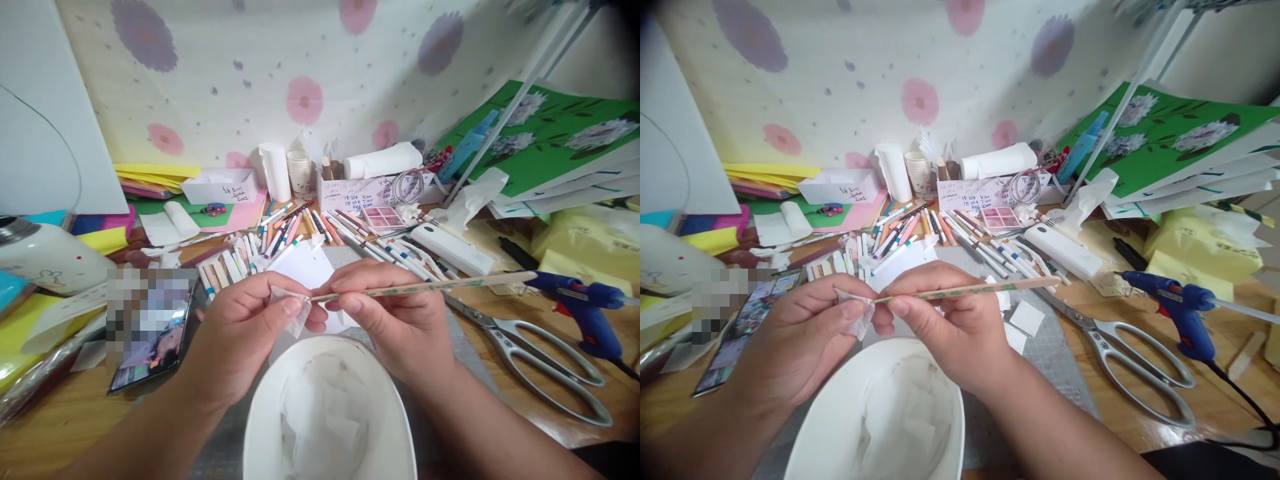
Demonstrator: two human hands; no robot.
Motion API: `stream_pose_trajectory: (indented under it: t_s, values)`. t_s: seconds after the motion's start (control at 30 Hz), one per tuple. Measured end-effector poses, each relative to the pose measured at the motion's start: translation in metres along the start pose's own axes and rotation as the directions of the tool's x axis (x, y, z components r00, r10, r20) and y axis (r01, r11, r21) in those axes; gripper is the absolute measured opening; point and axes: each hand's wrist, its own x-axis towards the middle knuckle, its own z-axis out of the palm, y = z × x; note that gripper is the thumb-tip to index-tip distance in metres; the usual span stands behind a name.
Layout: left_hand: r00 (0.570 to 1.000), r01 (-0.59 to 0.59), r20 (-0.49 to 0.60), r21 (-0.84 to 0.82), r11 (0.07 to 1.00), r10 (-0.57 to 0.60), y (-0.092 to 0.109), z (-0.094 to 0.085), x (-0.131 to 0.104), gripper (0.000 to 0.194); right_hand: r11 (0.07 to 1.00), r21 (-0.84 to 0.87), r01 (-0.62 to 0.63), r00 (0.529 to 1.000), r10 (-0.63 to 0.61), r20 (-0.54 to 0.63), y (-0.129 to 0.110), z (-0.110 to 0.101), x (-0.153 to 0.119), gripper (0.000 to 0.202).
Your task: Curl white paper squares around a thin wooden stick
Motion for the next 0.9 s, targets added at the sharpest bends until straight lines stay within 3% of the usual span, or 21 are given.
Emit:
stream_pose_trajectory:
  t_s: [0.27,0.67,0.8,0.9]
  values:
    - [0.999,-0.036,-0.037,0.031,0.999,0.037,0.0009,0.0048,0.0015,0.007,1.0,-0.01,-0.001,0.997,0.0,-0.074,0.0024,-0.0008,-0.003,0.017]
    - [0.997,0.025,-0.07,-0.107,0.994,-0.032,-0.0026,0.0046,0.0039,0.008,0.991,-0.123,0.045,0.999,-0.047,-0.014,-0.0017,-0.0015,-0.0025,0.011]
    - [0.995,0.052,-0.078,-0.11,0.993,-0.061,-0.0025,0.0052,0.003,0.011,0.979,-0.19,0.066,0.998,-0.068,-0.003,-0.0021,-0.0014,-0.0013,0.011]
    - [0.995,0.047,-0.088,-0.062,0.997,-0.053,-0.0025,0.005,0.0021,0.011,0.946,-0.296,0.135,0.99,-0.12,0.068,-0.0038,-0.0033,-0.0006,0.014]
